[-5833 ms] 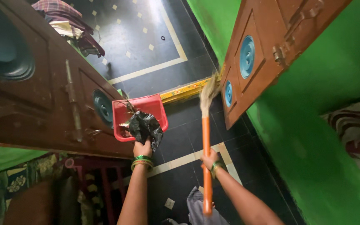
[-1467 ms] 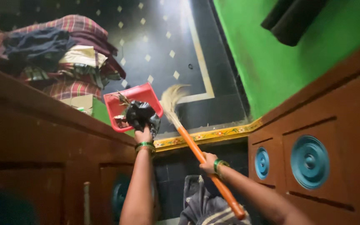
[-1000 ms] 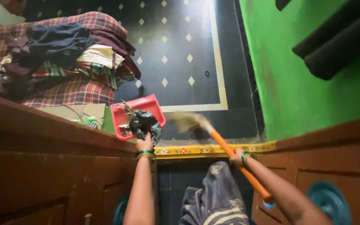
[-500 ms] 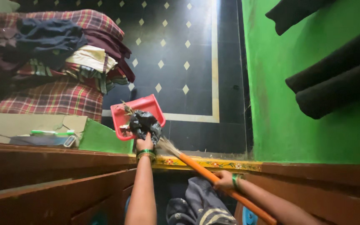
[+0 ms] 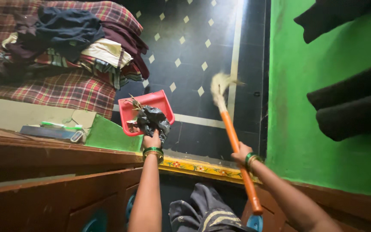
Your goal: The person sweeps debris from the floor and along the edges of a doorway using a broom, collects the debris into a dustpan, and then places the broom and dustpan aside near a window.
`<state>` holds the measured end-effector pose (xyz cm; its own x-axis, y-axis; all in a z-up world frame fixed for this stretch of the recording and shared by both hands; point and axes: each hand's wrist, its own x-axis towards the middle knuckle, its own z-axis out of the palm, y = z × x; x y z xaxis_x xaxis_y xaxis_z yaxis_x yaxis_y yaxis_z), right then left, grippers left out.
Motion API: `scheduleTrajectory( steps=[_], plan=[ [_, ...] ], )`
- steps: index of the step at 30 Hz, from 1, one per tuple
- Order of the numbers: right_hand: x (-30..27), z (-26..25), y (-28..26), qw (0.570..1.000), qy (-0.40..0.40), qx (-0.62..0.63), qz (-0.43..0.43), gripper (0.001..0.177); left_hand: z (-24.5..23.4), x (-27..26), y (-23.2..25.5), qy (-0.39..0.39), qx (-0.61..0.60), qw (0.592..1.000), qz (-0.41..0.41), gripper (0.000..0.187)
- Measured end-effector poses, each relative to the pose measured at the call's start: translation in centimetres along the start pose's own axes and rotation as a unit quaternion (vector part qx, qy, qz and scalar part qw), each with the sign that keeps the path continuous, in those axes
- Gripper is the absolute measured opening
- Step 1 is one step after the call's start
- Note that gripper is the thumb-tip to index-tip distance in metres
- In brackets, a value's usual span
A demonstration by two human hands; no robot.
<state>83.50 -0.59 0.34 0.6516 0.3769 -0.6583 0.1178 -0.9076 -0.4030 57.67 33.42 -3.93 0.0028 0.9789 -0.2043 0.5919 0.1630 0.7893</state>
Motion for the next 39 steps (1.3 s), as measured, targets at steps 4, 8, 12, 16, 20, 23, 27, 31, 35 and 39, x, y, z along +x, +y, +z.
scheduleTrajectory(
  steps=[4, 8, 12, 16, 20, 23, 27, 31, 35, 39],
  plan=[
    [-2.5, 1.1, -0.8, 0.984, -0.111, 0.116, -0.073, 0.060, -0.3, -0.2, 2.0, -0.041, 0.064, 0.996, -0.049, 0.056],
    [-2.7, 4.5, 0.2, 0.964, -0.212, 0.068, -0.148, 0.085, 1.3, -0.2, 4.1, -0.037, 0.117, 0.992, -0.020, 0.066],
    [-2.4, 6.4, -0.5, 0.951, -0.222, -0.044, -0.212, 0.067, 3.1, 0.1, 6.1, -0.088, 0.078, 0.993, -0.033, 0.067],
    [-0.3, 3.7, -1.0, 0.967, -0.247, 0.039, -0.041, 0.055, 3.8, 2.1, 7.7, -0.138, 0.081, 0.987, -0.029, 0.067],
    [4.8, -2.4, -2.4, 0.986, -0.165, 0.030, -0.005, 0.036, 4.3, 5.7, 9.3, -0.163, 0.098, 0.982, -0.004, 0.067],
    [9.5, -6.1, -5.0, 0.996, -0.077, 0.049, -0.021, 0.036, 6.5, 9.0, 11.1, -0.174, 0.055, 0.982, -0.043, 0.065],
    [14.7, -9.8, -9.9, 0.985, -0.031, 0.169, -0.027, 0.031, 11.5, 14.7, 16.1, -0.191, 0.066, 0.979, -0.037, 0.062],
    [18.8, -15.3, -15.8, 0.926, -0.043, 0.373, -0.037, 0.030, 15.6, 20.2, 22.5, -0.214, 0.047, 0.975, 0.027, 0.062],
    [23.1, -20.4, -20.5, 0.883, -0.089, 0.460, 0.025, 0.026, 18.2, 27.2, 27.8, -0.300, 0.110, 0.946, 0.049, 0.058],
    [26.8, -23.0, -24.4, 0.804, -0.182, 0.563, 0.060, 0.023, 20.7, 33.6, 32.9, -0.301, 0.138, 0.941, 0.072, 0.059]
  ],
)
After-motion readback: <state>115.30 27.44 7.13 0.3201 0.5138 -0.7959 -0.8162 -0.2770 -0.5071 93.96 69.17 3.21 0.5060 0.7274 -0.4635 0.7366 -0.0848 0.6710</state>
